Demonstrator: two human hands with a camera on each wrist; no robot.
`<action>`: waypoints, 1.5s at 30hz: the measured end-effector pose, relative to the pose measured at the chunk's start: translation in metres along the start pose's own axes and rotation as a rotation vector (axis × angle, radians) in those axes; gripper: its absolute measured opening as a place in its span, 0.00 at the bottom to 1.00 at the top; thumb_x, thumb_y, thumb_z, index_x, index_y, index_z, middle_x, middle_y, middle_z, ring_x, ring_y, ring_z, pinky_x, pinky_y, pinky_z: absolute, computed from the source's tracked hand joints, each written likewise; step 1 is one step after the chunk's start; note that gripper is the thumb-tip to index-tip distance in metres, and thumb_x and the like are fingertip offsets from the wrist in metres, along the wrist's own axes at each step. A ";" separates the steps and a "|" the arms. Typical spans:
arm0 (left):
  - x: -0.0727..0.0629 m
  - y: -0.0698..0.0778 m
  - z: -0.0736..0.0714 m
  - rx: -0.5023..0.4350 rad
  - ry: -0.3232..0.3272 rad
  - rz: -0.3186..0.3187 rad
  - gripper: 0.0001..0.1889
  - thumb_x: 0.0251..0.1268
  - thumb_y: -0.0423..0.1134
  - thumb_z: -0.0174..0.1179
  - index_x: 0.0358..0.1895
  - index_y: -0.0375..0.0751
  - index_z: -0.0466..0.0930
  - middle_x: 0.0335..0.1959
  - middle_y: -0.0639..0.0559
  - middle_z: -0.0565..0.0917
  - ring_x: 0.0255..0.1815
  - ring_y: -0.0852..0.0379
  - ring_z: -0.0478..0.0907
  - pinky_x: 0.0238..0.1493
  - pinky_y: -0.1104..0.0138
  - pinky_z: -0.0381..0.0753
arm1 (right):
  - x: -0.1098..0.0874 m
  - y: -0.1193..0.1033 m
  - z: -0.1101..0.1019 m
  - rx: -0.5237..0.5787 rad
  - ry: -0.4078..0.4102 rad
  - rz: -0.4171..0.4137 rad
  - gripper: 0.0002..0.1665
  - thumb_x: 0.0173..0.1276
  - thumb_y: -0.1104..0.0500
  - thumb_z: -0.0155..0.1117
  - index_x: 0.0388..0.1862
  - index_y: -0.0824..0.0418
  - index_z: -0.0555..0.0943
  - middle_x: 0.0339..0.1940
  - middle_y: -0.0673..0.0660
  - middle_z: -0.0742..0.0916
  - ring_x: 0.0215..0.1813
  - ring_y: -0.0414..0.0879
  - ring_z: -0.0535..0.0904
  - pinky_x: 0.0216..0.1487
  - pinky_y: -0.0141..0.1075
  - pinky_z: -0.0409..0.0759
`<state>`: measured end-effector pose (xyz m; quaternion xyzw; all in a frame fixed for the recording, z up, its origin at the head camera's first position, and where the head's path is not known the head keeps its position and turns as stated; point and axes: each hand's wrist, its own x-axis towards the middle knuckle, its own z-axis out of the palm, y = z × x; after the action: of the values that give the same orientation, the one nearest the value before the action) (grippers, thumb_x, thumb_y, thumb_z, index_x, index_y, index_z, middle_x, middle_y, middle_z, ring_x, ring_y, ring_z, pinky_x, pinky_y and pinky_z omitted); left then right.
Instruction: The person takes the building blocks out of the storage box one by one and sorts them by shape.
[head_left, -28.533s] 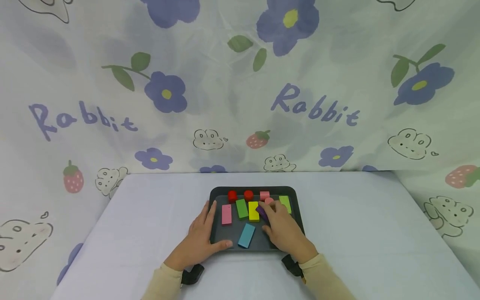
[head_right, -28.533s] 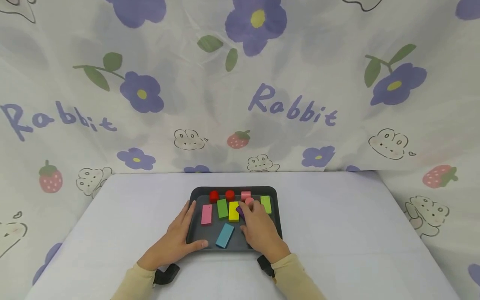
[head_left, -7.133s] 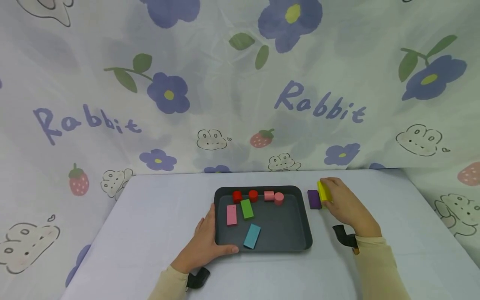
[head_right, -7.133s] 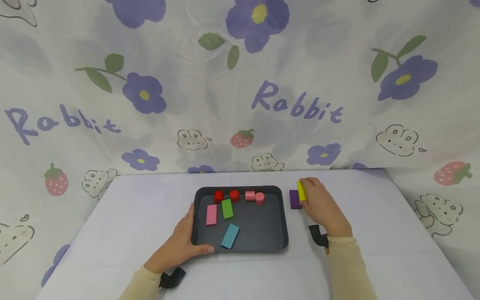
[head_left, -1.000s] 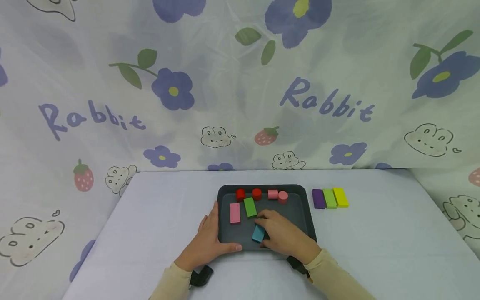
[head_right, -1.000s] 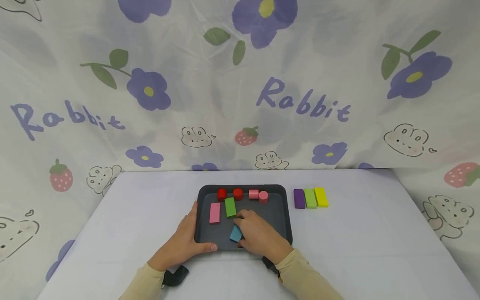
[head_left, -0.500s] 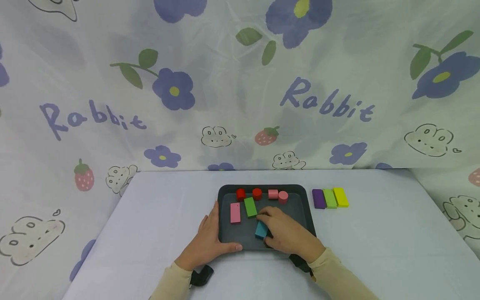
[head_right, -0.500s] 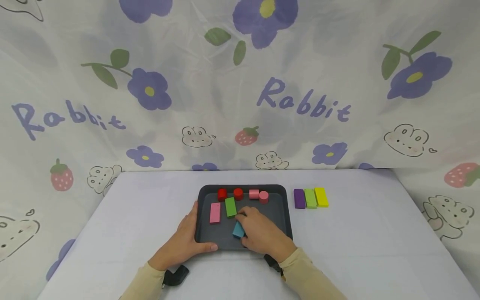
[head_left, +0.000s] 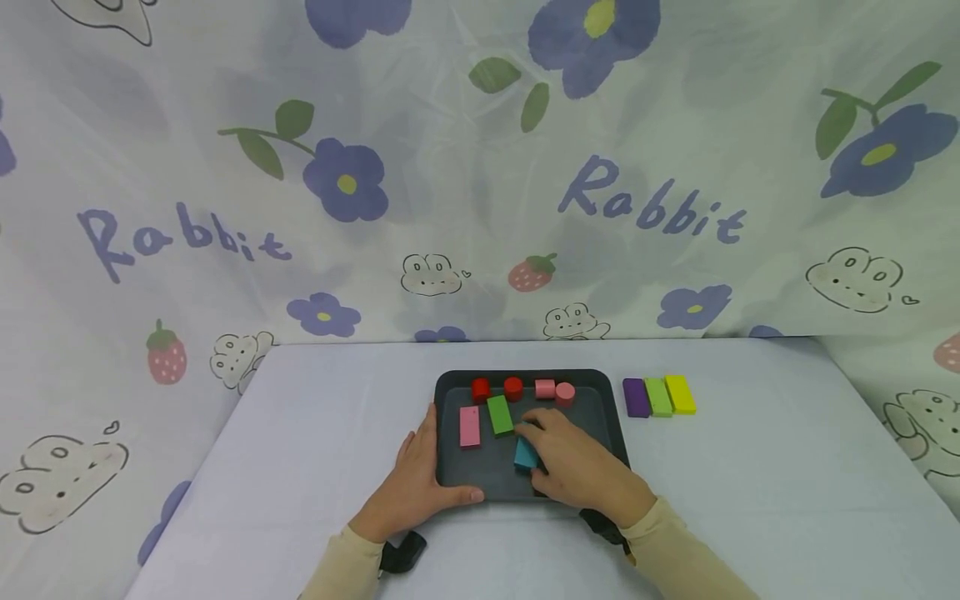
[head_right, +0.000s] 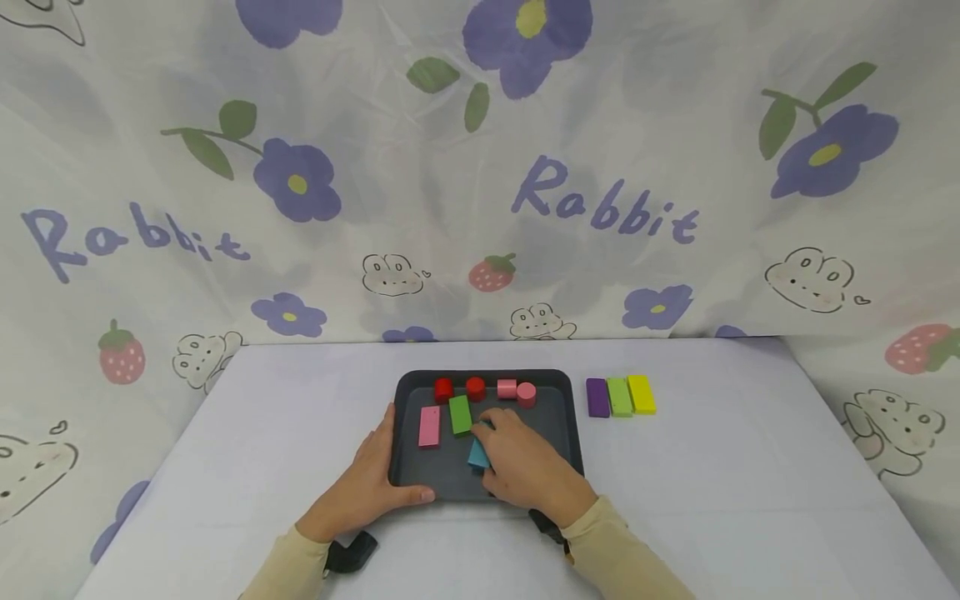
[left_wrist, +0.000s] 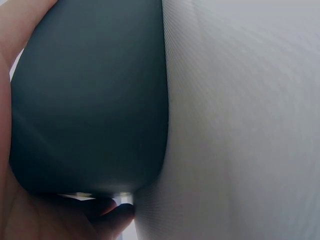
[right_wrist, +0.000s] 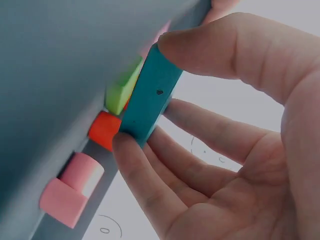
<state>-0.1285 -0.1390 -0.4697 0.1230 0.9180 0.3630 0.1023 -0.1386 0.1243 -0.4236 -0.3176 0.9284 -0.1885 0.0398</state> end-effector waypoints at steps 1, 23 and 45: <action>0.000 0.000 0.000 0.002 -0.002 -0.001 0.73 0.47 0.68 0.73 0.80 0.33 0.28 0.82 0.38 0.42 0.82 0.41 0.43 0.78 0.44 0.37 | -0.001 0.000 -0.002 0.000 0.006 -0.004 0.32 0.60 0.62 0.73 0.64 0.69 0.77 0.63 0.63 0.77 0.59 0.52 0.74 0.58 0.44 0.81; 0.000 0.000 -0.002 -0.003 -0.020 -0.028 0.75 0.45 0.69 0.73 0.81 0.36 0.27 0.83 0.44 0.40 0.82 0.46 0.41 0.79 0.47 0.35 | -0.011 0.017 -0.028 -0.020 0.094 0.031 0.37 0.56 0.67 0.72 0.66 0.72 0.74 0.64 0.65 0.77 0.61 0.55 0.74 0.63 0.48 0.77; 0.000 0.001 -0.001 0.007 -0.006 -0.020 0.74 0.46 0.67 0.74 0.81 0.34 0.29 0.83 0.41 0.42 0.82 0.44 0.43 0.79 0.47 0.36 | -0.019 0.044 -0.047 0.055 0.102 0.154 0.38 0.57 0.69 0.71 0.68 0.70 0.72 0.67 0.66 0.74 0.57 0.56 0.76 0.58 0.51 0.81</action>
<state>-0.1290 -0.1388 -0.4683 0.1155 0.9201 0.3582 0.1082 -0.1581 0.1828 -0.3970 -0.2340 0.9454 -0.2264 0.0156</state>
